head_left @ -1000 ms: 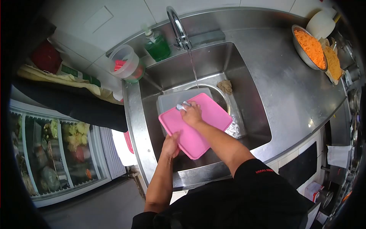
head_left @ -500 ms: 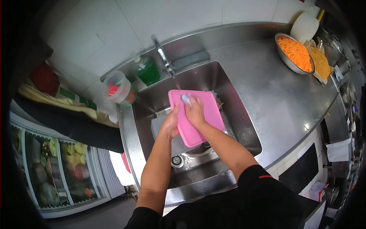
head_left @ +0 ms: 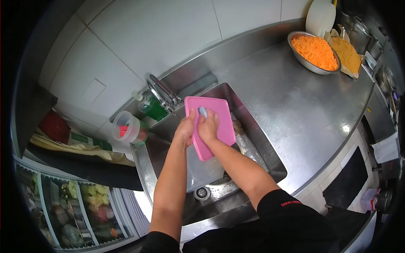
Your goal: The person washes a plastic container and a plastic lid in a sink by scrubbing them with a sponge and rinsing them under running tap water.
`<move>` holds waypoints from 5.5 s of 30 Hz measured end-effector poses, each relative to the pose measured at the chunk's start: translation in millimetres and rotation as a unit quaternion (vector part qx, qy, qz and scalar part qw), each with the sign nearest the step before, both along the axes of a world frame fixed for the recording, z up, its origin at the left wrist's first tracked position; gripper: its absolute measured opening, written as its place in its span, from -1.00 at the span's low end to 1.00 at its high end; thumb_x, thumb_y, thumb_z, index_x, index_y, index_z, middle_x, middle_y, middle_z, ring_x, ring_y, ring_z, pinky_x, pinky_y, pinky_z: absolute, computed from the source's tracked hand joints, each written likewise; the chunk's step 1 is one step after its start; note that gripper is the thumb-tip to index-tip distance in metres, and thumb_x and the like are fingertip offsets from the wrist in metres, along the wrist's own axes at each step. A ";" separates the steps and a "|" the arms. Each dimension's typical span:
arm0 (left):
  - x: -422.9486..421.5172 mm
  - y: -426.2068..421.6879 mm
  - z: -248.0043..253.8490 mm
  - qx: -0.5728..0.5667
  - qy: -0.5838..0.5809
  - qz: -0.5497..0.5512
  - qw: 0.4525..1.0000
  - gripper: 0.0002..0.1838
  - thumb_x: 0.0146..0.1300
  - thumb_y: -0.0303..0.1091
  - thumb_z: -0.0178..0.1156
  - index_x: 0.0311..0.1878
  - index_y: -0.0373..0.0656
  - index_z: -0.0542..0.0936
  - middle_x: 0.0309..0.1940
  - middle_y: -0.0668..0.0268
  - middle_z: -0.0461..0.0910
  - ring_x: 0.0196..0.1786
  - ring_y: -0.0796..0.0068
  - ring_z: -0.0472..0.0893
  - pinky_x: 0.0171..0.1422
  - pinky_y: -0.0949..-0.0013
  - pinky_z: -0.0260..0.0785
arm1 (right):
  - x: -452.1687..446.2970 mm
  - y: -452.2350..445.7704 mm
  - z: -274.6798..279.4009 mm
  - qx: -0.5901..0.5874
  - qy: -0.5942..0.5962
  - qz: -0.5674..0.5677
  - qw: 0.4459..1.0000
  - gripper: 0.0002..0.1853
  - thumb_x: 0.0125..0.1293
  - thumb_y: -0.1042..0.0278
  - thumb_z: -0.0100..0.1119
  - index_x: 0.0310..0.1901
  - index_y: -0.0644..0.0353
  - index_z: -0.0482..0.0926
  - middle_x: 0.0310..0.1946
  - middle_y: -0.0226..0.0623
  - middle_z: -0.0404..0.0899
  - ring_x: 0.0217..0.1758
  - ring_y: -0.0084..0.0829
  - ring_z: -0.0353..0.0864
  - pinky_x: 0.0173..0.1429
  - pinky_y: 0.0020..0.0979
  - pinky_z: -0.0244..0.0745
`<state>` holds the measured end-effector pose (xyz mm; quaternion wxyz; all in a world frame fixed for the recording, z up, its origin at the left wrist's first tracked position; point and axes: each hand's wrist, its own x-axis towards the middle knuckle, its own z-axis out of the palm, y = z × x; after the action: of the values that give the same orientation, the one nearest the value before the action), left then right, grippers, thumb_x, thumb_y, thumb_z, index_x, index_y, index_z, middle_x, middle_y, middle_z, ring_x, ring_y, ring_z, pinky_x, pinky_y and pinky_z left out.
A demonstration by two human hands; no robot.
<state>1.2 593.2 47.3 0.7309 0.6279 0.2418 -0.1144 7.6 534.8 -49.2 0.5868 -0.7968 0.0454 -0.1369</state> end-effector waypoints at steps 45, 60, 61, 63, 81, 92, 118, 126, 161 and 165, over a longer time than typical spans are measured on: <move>-149.9 26.5 -91.8 -0.321 -0.184 0.218 0.903 -0.23 0.47 0.29 -0.17 0.48 -0.13 0.17 0.36 0.11 0.34 0.40 0.08 0.37 0.46 -0.01 0.25 | -143.0 -29.6 -63.9 0.155 0.188 0.101 0.965 -0.41 0.43 0.15 0.14 0.30 0.39 0.25 -0.08 0.00 0.61 0.02 -0.14 0.61 0.20 -0.24 0.45; -173.4 30.2 -67.3 -0.233 -0.138 0.118 0.955 -0.26 0.51 0.20 -0.19 0.47 -0.24 0.16 0.39 0.07 0.31 0.41 0.11 0.36 0.48 0.06 0.24 | -97.8 -46.2 2.3 -0.247 -0.104 0.216 0.939 -0.53 0.31 0.17 0.19 0.26 -0.08 0.48 0.21 -0.06 0.37 0.21 0.06 0.32 0.25 0.02 0.26; -171.5 31.0 -66.6 -0.232 -0.139 0.100 0.958 -0.26 0.51 0.20 -0.19 0.46 -0.24 0.17 0.38 0.07 0.31 0.40 0.11 0.36 0.48 0.07 0.24 | -103.4 -38.0 3.7 -0.227 -0.123 0.235 0.937 -0.58 0.29 0.19 0.21 0.20 -0.11 0.54 0.21 -0.10 0.38 0.21 0.05 0.33 0.25 0.01 0.26; -165.2 32.6 -64.5 -0.253 -0.132 0.101 0.953 -0.24 0.50 0.24 -0.21 0.45 -0.24 0.20 0.35 0.07 0.35 0.38 0.11 0.39 0.46 0.07 0.27 | -113.4 -30.0 7.3 -0.203 -0.145 0.275 0.928 -0.65 0.25 0.24 0.24 0.09 -0.14 0.63 0.21 -0.17 0.40 0.20 0.02 0.33 0.24 0.01 0.27; -166.6 46.8 -48.5 -0.284 -0.132 0.182 0.932 -0.20 0.49 0.31 -0.30 0.45 -0.23 0.22 0.38 0.07 0.34 0.41 0.07 0.36 0.49 0.00 0.22 | -140.5 -113.0 -16.3 -0.256 -0.103 0.407 0.871 -0.66 0.08 0.35 0.40 -0.06 -0.17 0.67 0.16 -0.19 0.40 0.30 -0.06 0.31 0.33 0.01 0.25; -181.4 -9.1 -82.1 -0.219 -0.131 0.164 0.953 -0.41 0.54 0.03 -0.09 0.43 -0.21 0.24 0.32 0.14 0.41 0.34 0.12 0.45 0.38 0.01 0.35 | -145.4 -56.4 -37.7 0.030 0.196 0.145 0.969 -0.45 0.36 0.14 0.24 0.19 0.38 0.38 0.03 0.11 0.48 0.09 -0.15 0.53 0.19 -0.23 0.42; -171.1 8.2 -84.5 -0.233 -0.149 0.215 0.937 -0.41 0.58 0.02 -0.19 0.41 -0.27 0.22 0.29 0.11 0.41 0.32 0.18 0.45 0.40 0.07 0.34 | -147.0 -53.7 -2.9 -0.169 -0.113 0.270 0.941 -0.84 0.15 0.36 0.26 -0.22 0.13 0.67 -0.04 -0.18 0.50 0.06 -0.08 0.47 0.16 -0.11 0.40; -177.7 5.6 -74.6 -0.187 -0.127 0.176 0.958 -0.47 0.59 -0.08 -0.17 0.41 -0.27 0.24 0.30 0.10 0.40 0.33 0.20 0.45 0.41 0.10 0.33 | -96.0 -30.8 8.9 -0.190 -0.070 0.173 0.964 -0.82 0.21 0.30 0.22 -0.16 0.08 0.64 -0.01 -0.23 0.47 0.08 -0.03 0.43 0.10 -0.06 0.35; -216.2 -11.0 -70.2 -0.254 -0.109 0.234 0.932 -0.48 0.50 -0.16 -0.03 0.37 -0.31 0.28 0.27 0.10 0.45 0.33 0.15 0.45 0.42 0.07 0.30 | -97.9 -58.8 -37.1 0.018 0.255 0.103 0.961 -0.32 0.45 0.10 0.02 0.43 0.41 0.19 0.34 0.32 0.30 0.42 0.14 0.32 0.45 -0.18 0.25; -194.5 10.6 -89.6 -0.261 -0.121 0.268 0.919 -0.49 0.53 -0.14 -0.07 0.36 -0.30 0.29 0.26 0.09 0.45 0.32 0.13 0.46 0.40 0.06 0.31 | -161.9 -30.3 -22.3 0.084 0.231 0.087 0.965 -0.31 0.45 0.14 0.02 0.48 0.32 0.12 0.27 0.33 0.36 0.37 0.16 0.37 0.43 -0.16 0.26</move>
<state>-193.3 603.8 -42.2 0.8958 0.3355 0.2725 0.1035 -154.2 504.5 -71.6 0.6347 -0.7557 0.1213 0.1069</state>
